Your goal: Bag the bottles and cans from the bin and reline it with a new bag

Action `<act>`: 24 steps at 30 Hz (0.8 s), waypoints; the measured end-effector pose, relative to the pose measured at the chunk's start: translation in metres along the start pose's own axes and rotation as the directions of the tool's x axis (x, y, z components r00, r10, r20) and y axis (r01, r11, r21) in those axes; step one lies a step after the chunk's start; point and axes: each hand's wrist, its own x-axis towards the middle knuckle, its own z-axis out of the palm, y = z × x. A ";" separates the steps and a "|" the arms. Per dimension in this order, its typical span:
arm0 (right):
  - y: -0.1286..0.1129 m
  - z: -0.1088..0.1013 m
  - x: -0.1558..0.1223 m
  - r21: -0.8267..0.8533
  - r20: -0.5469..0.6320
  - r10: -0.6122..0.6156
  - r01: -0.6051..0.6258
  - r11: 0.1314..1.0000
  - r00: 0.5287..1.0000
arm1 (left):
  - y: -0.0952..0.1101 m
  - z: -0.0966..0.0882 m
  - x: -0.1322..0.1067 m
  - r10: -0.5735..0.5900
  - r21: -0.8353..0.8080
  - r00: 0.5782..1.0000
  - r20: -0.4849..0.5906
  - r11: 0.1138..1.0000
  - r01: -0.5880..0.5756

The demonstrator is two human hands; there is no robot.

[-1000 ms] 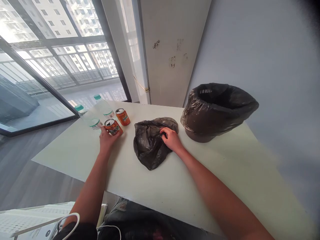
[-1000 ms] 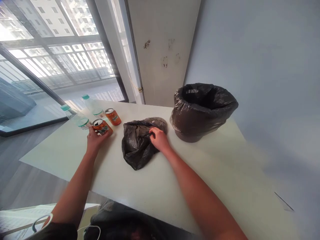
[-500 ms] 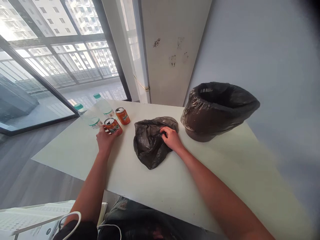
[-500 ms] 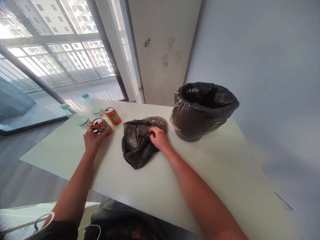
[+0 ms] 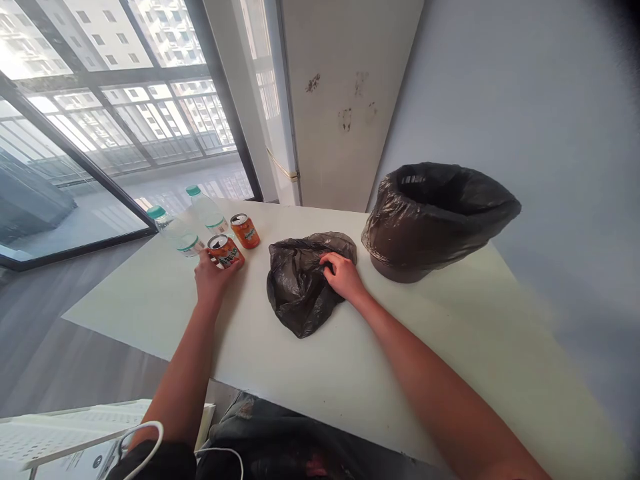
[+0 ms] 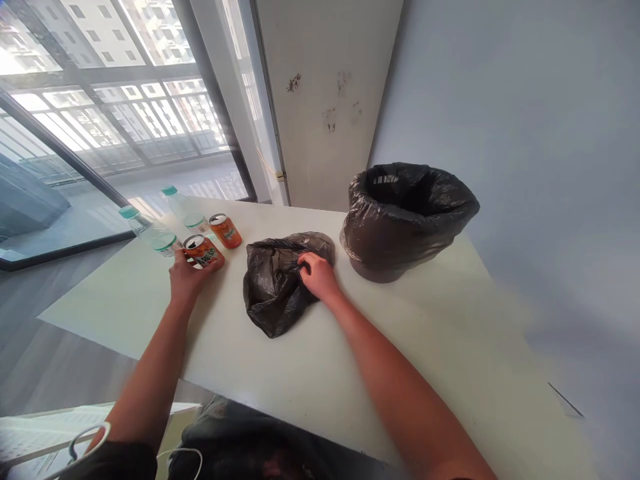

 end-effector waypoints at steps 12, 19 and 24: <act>-0.001 -0.001 0.001 0.001 -0.005 0.005 -0.005 1.000 1.000 | -0.001 0.000 0.001 0.017 0.072 1.000 0.008 0.997 -0.017; -0.003 -0.001 0.000 0.006 0.006 0.016 -0.016 1.000 1.000 | -0.002 0.000 0.000 0.044 0.076 0.999 0.000 0.996 -0.043; -0.002 -0.001 0.000 0.004 0.005 0.011 -0.011 1.000 1.000 | -0.002 0.000 -0.001 0.046 0.093 0.999 0.019 0.995 -0.048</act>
